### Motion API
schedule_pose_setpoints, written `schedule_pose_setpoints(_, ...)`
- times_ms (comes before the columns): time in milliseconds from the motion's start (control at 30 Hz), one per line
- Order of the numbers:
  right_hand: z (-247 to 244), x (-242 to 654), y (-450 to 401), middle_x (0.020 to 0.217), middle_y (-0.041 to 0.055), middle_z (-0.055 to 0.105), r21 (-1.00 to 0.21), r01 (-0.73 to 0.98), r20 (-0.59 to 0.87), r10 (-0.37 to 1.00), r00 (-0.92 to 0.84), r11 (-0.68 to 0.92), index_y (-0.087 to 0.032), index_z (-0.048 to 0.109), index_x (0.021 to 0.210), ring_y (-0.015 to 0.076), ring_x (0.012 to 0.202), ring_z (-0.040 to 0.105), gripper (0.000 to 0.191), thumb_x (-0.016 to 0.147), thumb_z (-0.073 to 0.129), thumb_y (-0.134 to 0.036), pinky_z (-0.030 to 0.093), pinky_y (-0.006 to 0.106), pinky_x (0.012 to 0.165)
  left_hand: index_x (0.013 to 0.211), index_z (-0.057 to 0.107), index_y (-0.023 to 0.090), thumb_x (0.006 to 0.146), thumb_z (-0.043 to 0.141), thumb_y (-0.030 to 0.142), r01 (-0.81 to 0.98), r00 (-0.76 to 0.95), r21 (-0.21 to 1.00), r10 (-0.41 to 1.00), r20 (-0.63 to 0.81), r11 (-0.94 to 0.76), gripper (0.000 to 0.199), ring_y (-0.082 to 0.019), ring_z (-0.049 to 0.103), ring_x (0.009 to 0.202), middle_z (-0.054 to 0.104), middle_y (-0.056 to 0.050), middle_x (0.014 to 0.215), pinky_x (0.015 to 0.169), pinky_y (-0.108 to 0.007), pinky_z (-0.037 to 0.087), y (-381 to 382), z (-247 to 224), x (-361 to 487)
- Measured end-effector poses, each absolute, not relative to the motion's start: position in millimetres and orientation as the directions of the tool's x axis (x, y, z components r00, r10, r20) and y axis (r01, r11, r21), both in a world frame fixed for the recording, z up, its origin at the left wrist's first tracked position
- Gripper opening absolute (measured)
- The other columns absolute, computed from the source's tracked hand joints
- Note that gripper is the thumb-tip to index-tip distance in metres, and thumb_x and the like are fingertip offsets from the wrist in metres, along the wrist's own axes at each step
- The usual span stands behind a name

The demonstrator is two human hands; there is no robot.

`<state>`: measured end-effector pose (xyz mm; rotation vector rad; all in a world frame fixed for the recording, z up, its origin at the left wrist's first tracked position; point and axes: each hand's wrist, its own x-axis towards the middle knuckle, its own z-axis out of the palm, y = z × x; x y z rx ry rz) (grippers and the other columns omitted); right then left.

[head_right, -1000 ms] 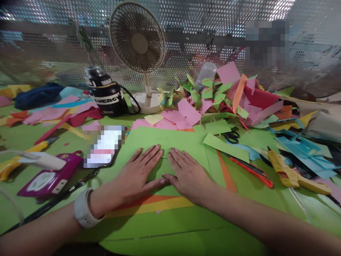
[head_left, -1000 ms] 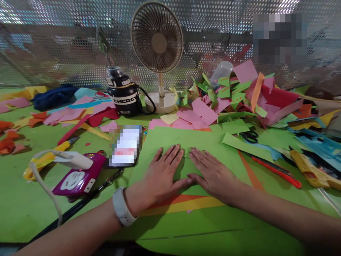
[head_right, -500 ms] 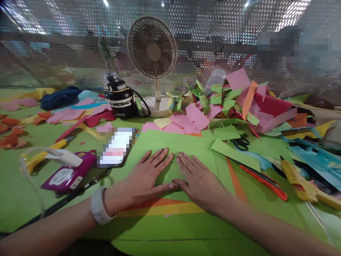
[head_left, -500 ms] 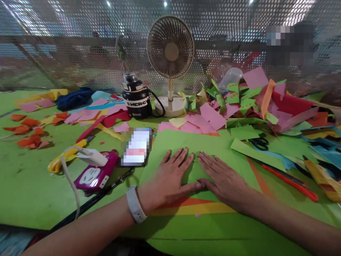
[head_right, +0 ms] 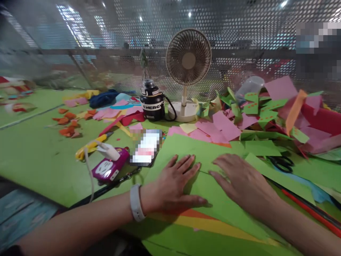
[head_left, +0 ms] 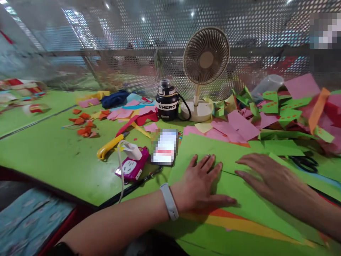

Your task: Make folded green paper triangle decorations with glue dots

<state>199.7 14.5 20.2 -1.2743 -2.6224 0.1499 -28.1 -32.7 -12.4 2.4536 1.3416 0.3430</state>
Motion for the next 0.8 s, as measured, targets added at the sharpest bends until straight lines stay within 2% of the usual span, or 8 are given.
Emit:
schedule_pose_setpoints(33, 29.3, 188.1, 23.1, 0.103, 0.0115, 0.072, -0.241, 0.789, 0.104, 0.823, -0.558, 0.565, -0.019, 0.067, 0.097, 0.0276, 0.095, 0.067, 0.042, 0.091, 0.037, -0.050, 0.051, 0.042, 0.081, 0.151, 0.024, 0.017, 0.080, 0.023, 0.083, 0.767, 0.530, 0.394, 0.846, 0.056, -0.507, 0.097, -0.028, 0.013, 0.147, 0.017, -0.014, 0.159, 0.118, -0.053, 0.006, -32.9, -12.5, -28.1)
schedule_pose_setpoints(133, 40.7, 156.8, 46.0, 0.067, 0.0044, 0.067, -0.401, 0.829, -0.251, 0.823, -0.509, 0.390, -0.020, 0.059, 0.078, 0.0187, 0.060, 0.062, 0.027, 0.085, 0.046, -0.042, 0.046, 0.029, 0.056, 0.151, 0.022, 0.017, 0.080, 0.023, 0.083, 0.767, 0.532, 0.386, 0.844, 0.065, -0.513, 0.097, -0.029, 0.014, 0.147, 0.017, -0.014, 0.159, 0.118, -0.053, 0.006, -33.2, -12.7, -28.1)
schedule_pose_setpoints(200, 34.4, 146.5, 57.2, 0.055, 0.0013, 0.060, -0.472, 0.839, -0.404, 0.780, -0.479, 0.271, -0.020, 0.052, 0.067, 0.0153, 0.051, 0.057, 0.023, 0.082, 0.048, -0.038, 0.042, 0.026, 0.050, 0.152, 0.020, 0.018, 0.081, 0.022, 0.083, 0.774, 0.529, 0.365, 0.845, 0.074, -0.517, 0.097, -0.028, 0.014, 0.147, 0.016, -0.013, 0.159, 0.118, -0.053, 0.007, -33.4, -12.6, -27.8)
schedule_pose_setpoints(267, 23.0, 145.1, 64.3, 0.052, -0.0002, 0.055, -0.519, 0.840, -0.487, 0.752, -0.444, 0.160, -0.021, 0.047, 0.062, 0.0131, 0.048, 0.054, 0.024, 0.081, 0.047, -0.035, 0.041, 0.024, 0.047, 0.152, 0.019, 0.018, 0.081, 0.021, 0.083, 0.784, 0.525, 0.346, 0.848, 0.076, -0.516, 0.096, -0.029, 0.014, 0.147, 0.016, -0.013, 0.159, 0.118, -0.053, 0.008, -33.6, -12.4, -27.5)
schedule_pose_setpoints(367, 11.1, 150.9, 67.4, 0.052, -0.0015, 0.052, -0.566, 0.819, -0.517, 0.732, -0.445, 0.098, -0.020, 0.047, 0.061, 0.0115, 0.045, 0.051, 0.024, 0.081, 0.046, -0.034, 0.040, 0.023, 0.046, 0.153, 0.019, 0.018, 0.081, 0.020, 0.083, 0.792, 0.521, 0.333, 0.851, 0.069, -0.512, 0.097, -0.029, 0.014, 0.147, 0.016, -0.013, 0.159, 0.118, -0.053, 0.009, -33.7, -12.1, -26.7)
schedule_pose_setpoints(567, 14.9, 155.0, 63.1, 0.051, -0.0008, 0.056, -0.563, 0.804, -0.452, 0.744, -0.492, 0.190, -0.018, 0.052, 0.062, 0.0118, 0.049, 0.054, 0.020, 0.078, 0.052, -0.031, 0.041, 0.022, 0.050, 0.152, 0.017, 0.011, 0.079, 0.016, 0.084, 0.801, 0.517, 0.329, 0.855, 0.042, -0.501, 0.104, -0.029, 0.015, 0.146, 0.017, -0.015, 0.159, 0.118, -0.050, 0.009, -31.1, -14.2, -24.5)
schedule_pose_setpoints(700, 18.8, 153.6, 64.4, 0.050, -0.0017, 0.057, -0.648, 0.760, -0.529, 0.687, -0.498, 0.051, -0.017, 0.053, 0.061, 0.0107, 0.048, 0.056, 0.022, 0.076, 0.061, -0.030, 0.044, 0.021, 0.050, 0.152, 0.016, 0.008, 0.081, 0.018, 0.083, 0.806, 0.529, 0.306, 0.848, 0.015, -0.508, 0.104, -0.028, 0.014, 0.147, 0.015, -0.015, 0.158, 0.118, -0.050, 0.008, -29.2, -15.9, -24.6)
schedule_pose_setpoints(800, 21.6, 152.4, 64.6, 0.049, -0.0019, 0.056, -0.652, 0.754, -0.590, 0.676, -0.442, -0.077, -0.017, 0.053, 0.060, 0.0093, 0.046, 0.056, 0.026, 0.080, 0.064, -0.029, 0.045, 0.020, 0.049, 0.153, 0.014, 0.010, 0.083, 0.019, 0.081, 0.809, 0.532, 0.282, 0.846, 0.017, -0.515, 0.100, -0.028, 0.014, 0.147, 0.015, -0.013, 0.159, 0.118, -0.051, 0.008, -29.5, -15.7, -24.9)
